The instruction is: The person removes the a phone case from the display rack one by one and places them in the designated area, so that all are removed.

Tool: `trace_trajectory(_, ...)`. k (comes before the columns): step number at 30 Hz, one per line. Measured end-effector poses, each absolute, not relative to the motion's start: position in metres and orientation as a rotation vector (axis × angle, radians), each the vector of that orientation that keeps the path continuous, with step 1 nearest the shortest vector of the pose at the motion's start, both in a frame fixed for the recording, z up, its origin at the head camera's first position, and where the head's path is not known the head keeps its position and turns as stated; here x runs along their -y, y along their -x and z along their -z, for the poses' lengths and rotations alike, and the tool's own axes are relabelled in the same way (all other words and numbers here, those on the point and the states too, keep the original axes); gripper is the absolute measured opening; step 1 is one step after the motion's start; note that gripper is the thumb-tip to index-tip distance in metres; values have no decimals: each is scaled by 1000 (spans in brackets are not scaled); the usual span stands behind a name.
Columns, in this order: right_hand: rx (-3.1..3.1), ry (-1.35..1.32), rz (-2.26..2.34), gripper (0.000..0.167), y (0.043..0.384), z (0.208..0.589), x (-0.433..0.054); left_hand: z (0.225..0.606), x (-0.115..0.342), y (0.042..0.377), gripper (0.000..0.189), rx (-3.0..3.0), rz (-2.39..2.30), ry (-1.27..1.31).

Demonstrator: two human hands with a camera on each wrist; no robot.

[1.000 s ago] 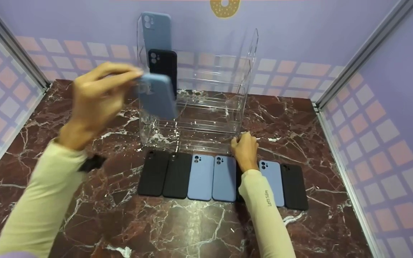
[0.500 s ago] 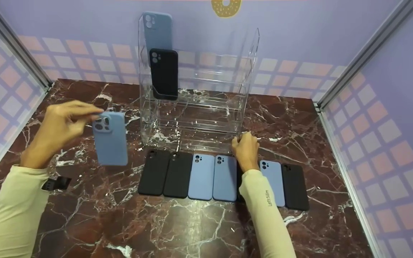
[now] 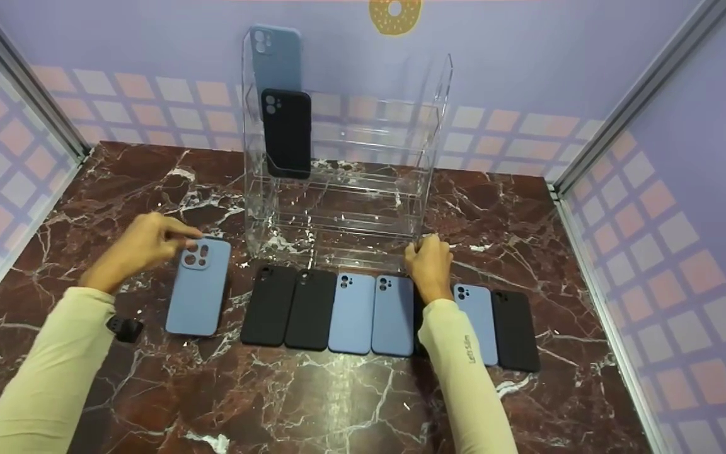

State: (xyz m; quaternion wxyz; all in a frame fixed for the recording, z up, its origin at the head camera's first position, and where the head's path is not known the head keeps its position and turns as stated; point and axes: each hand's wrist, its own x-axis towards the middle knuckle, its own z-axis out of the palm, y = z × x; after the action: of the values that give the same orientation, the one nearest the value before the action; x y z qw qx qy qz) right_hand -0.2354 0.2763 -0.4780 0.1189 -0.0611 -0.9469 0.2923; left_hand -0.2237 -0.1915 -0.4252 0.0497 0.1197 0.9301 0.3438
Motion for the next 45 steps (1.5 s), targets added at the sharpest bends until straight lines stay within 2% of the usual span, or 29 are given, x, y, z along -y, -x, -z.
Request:
trace_trajectory(9, 2758, 173, -836, 49, 236, 481, -274, 460, 185, 238, 19, -2844, -974, -345)
trace_trajectory(14, 2753, 160, -835, 46, 236, 483, -274, 469, 179, 241, 18, -2838, -935, -345)
trace_trajectory(27, 2744, 177, -828, 45, 236, 482, -275, 479, 168, 244, 20, -2818, -927, -385)
trace_trajectory(36, 2754, 182, -835, 35, 236, 480, -275, 483, 163, 243, 22, -2818, -911, -473)
trace_trajectory(45, 2751, 210, -837, 29, 234, 481, -274, 478, 163, 244, 26, -2838, -887, -432)
